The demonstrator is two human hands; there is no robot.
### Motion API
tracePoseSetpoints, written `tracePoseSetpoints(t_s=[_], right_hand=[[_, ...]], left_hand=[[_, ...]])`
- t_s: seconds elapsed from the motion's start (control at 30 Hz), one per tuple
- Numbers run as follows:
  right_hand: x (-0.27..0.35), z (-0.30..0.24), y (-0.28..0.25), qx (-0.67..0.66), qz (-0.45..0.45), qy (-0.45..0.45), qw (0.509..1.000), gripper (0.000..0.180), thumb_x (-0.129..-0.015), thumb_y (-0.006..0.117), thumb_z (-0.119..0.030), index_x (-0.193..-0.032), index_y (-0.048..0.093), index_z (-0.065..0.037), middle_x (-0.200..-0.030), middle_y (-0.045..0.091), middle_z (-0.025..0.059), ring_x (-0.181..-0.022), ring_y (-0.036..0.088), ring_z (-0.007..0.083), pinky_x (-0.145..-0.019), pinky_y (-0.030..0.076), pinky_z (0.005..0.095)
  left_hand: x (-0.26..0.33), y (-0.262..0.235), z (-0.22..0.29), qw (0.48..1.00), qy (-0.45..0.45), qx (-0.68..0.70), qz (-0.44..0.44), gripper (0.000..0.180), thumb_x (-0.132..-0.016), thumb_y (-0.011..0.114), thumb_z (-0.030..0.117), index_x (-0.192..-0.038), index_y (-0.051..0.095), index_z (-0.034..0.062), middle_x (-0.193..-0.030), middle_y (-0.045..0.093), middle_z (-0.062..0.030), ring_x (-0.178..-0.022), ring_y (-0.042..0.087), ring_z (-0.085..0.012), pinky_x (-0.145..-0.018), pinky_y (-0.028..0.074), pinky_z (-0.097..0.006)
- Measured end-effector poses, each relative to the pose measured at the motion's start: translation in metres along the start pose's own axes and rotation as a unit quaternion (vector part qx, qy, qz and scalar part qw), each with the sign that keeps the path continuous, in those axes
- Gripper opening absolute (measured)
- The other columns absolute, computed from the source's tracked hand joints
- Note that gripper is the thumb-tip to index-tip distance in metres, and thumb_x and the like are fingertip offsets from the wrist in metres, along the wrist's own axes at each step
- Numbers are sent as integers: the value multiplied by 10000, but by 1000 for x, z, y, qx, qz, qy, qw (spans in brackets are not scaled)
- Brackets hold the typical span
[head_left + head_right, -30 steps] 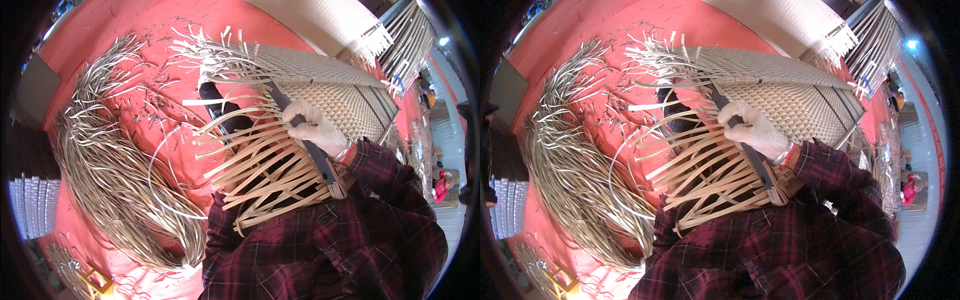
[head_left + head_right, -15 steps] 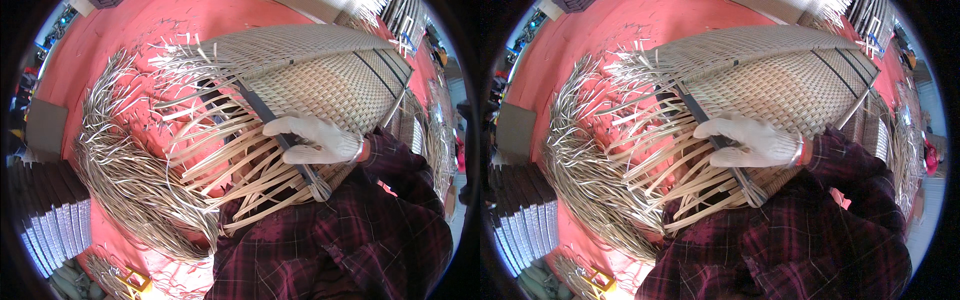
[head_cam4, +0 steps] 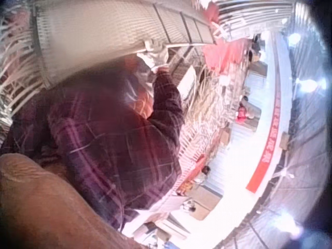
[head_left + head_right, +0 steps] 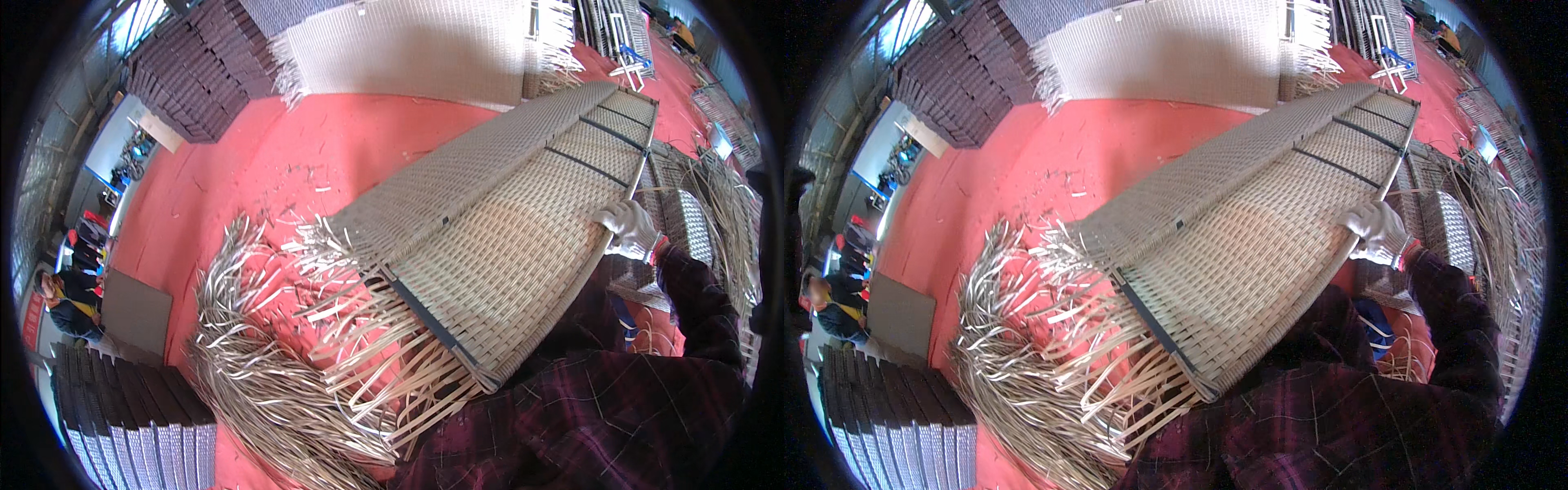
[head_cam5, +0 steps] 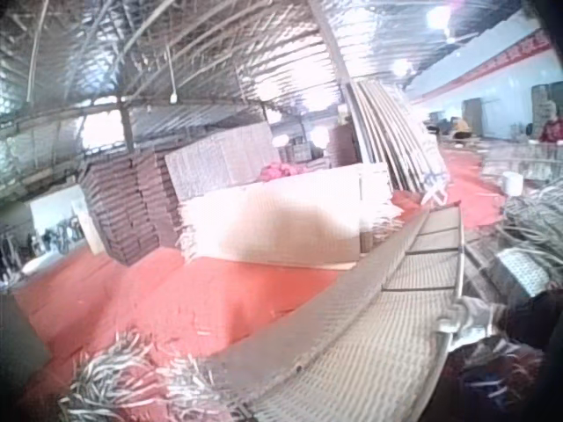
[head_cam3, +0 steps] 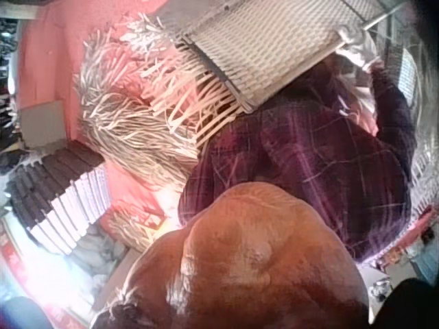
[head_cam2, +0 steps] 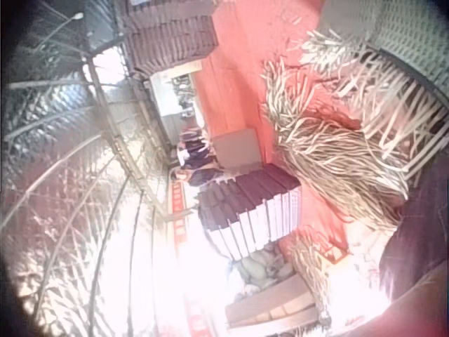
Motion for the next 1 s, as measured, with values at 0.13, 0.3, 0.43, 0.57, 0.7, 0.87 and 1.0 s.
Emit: tracePoseSetpoints(t_s=[0.13,0.3,0.43,0.57,0.7,0.87,1.0], right_hand=[[3,48,48,89,6,101,991,395,-679,701,-176,-1050,566,-153,-977,630,50,-944,621,292,-860,482,410],[1,49,48,43,108,25,993,250,-693,646,-139,-934,582,-151,-858,585,35,-862,600,270,-801,478,400],[-13,44,29,20,79,-15,997,252,-679,657,-144,-921,593,-170,-841,551,26,-870,577,262,-771,478,387],[-56,33,10,6,42,-55,998,261,-647,716,-238,-867,592,-177,-848,546,12,-889,569,239,-752,456,394],[-111,5,-14,-17,71,-134,988,369,-610,766,-385,-846,580,-172,-839,561,9,-883,583,238,-728,447,395],[-187,-2,-39,-54,104,-147,982,414,-595,792,-404,-808,557,-138,-775,568,35,-790,601,281,-676,461,426],[-239,12,-48,-104,160,-134,973,420,-612,791,-408,-816,552,-131,-788,572,53,-816,604,300,-690,462,442]], left_hand=[[-6,14,44,999,50,11,-1,120,-960,518,161,-978,574,56,-746,550,-5,-570,438,-107,-515,386,-273],[-7,24,92,993,110,31,-2,125,-963,508,162,-976,569,54,-740,542,-5,-568,429,-108,-516,378,-273],[-13,33,125,987,148,56,-2,129,-966,500,163,-974,566,53,-734,536,-6,-567,422,-109,-516,372,-273],[-36,46,155,981,176,78,0,134,-968,491,164,-972,563,51,-729,529,-6,-565,415,-109,-517,365,-273],[-68,49,181,978,192,86,0,138,-971,483,165,-970,559,50,-724,523,-6,-563,408,-110,-518,359,-272],[-118,51,204,972,211,103,-10,144,-974,472,167,-967,555,48,-717,516,-6,-561,398,-111,-518,351,-272],[-159,52,212,969,219,108,-36,150,-977,464,168,-965,552,47,-712,509,-6,-560,391,-112,-519,345,-272]])
Point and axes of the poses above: each hand's wrist, its own x-axis away from the middle knuckle, its own y-axis out of the palm, z = x × y, the point moved 5 cm from there along -x, towards the middle knuckle
